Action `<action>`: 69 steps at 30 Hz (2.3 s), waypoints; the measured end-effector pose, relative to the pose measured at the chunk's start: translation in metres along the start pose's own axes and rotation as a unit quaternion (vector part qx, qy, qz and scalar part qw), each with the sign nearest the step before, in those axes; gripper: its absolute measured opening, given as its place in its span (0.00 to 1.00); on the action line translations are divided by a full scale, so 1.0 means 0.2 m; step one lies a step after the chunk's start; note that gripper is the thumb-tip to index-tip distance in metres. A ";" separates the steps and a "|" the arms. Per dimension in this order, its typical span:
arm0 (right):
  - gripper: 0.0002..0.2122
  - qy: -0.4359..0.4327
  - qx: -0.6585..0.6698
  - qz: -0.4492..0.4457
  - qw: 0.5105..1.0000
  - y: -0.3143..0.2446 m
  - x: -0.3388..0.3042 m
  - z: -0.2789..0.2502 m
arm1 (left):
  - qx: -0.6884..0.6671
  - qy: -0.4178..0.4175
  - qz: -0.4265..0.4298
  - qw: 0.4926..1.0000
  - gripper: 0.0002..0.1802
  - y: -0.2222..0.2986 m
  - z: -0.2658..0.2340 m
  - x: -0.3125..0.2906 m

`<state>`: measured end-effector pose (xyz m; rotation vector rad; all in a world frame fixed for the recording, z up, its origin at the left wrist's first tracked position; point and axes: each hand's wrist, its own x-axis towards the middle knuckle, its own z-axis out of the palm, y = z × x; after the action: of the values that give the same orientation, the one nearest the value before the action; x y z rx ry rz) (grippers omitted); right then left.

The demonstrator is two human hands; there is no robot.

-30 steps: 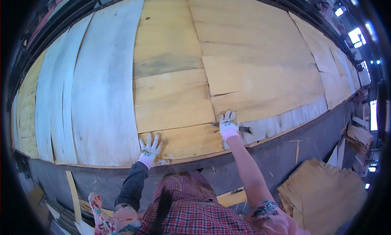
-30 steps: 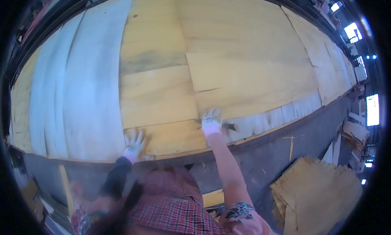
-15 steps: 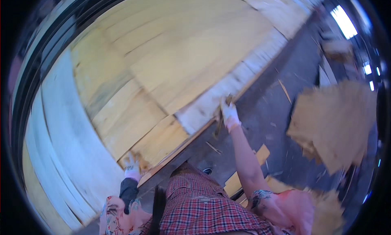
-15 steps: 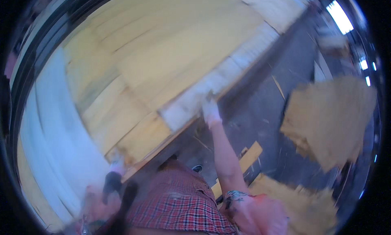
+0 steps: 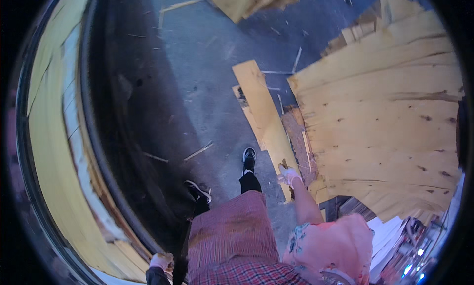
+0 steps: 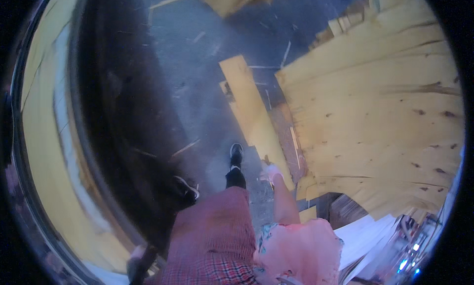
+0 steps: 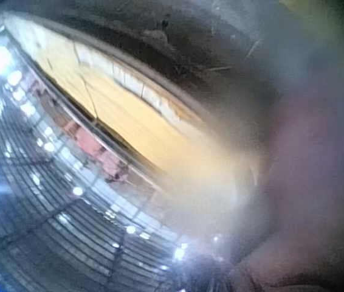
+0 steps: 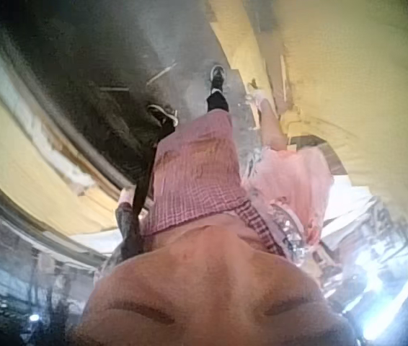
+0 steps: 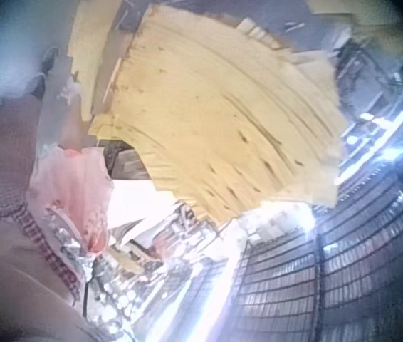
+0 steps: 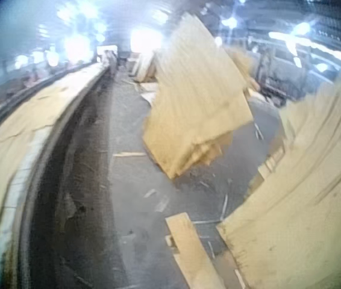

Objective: The recorder is placing large, thin wood sheets onto a long assembly table and using a hand tool to trim them.

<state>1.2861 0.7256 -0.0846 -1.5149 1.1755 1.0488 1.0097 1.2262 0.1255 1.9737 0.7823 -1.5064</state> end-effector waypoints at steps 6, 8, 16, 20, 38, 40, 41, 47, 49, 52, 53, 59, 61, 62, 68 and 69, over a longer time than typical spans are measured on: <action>0.24 0.084 -0.242 -0.066 0.964 0.03 1.14 -0.06 | -0.103 0.022 -0.040 0.994 0.14 0.66 0.11 0.44; 0.26 0.129 -0.303 -0.104 0.939 -0.04 1.53 -0.05 | -0.102 0.039 -0.060 0.992 0.14 0.81 0.16 0.66; 0.31 0.342 -0.411 -0.293 0.793 -0.64 2.64 0.12 | -0.120 0.085 -0.170 0.975 0.13 1.10 0.36 1.20; 0.30 0.398 -0.480 -0.277 0.731 -0.84 2.73 0.11 | -0.138 0.093 -0.197 0.966 0.13 1.13 0.40 1.28; 0.15 0.412 -0.261 -0.377 0.788 -0.50 2.96 -0.01 | -0.171 0.099 -0.217 0.956 0.11 1.15 0.48 1.37; 0.13 0.433 -0.253 -0.400 0.767 -0.45 3.02 -0.07 | -0.172 0.095 -0.218 0.956 0.11 1.15 0.49 1.39; 0.13 0.388 -0.230 -0.395 0.801 -0.43 3.05 -0.10 | -0.171 0.096 -0.220 0.956 0.11 1.15 0.50 1.39; 0.14 0.343 -0.207 -0.402 0.823 -0.28 3.24 -0.11 | -0.166 0.095 -0.203 0.960 0.11 1.18 0.51 1.41; 0.16 0.254 -0.224 -0.312 0.888 -0.34 3.01 -0.02 | -0.159 0.108 -0.213 0.958 0.11 1.18 0.50 1.37; 0.22 0.400 -0.199 -0.231 0.864 -0.41 2.62 -0.04 | -0.153 0.103 -0.210 0.960 0.11 1.18 0.49 1.37; 0.23 0.394 -0.211 -0.237 0.863 -0.35 2.66 -0.09 | -0.154 0.098 -0.206 0.961 0.10 1.18 0.50 1.39; 0.30 0.325 -0.260 -0.271 0.868 -0.03 2.97 -0.24 | -0.146 0.104 -0.214 0.960 0.10 1.18 0.49 1.40; 0.30 0.304 -0.260 -0.247 0.883 -0.05 2.92 -0.26 | -0.141 0.101 -0.214 0.961 0.10 1.18 0.49 1.40; 0.30 0.291 -0.259 -0.232 0.892 -0.07 2.90 -0.27 | -0.141 0.098 -0.214 0.962 0.10 1.18 0.49 1.41; 0.29 0.185 -0.250 -0.127 0.942 -0.31 2.60 -0.17 | -0.129 0.106 -0.216 0.962 0.10 1.18 0.45 1.39; 0.29 0.173 -0.252 -0.107 0.946 -0.37 2.50 -0.13 | -0.127 0.110 -0.219 0.961 0.10 1.18 0.44 1.38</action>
<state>1.4505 0.6113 -0.5503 -2.2496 0.9789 1.0045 1.1790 1.0352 -0.1473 1.8701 1.5094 -1.3385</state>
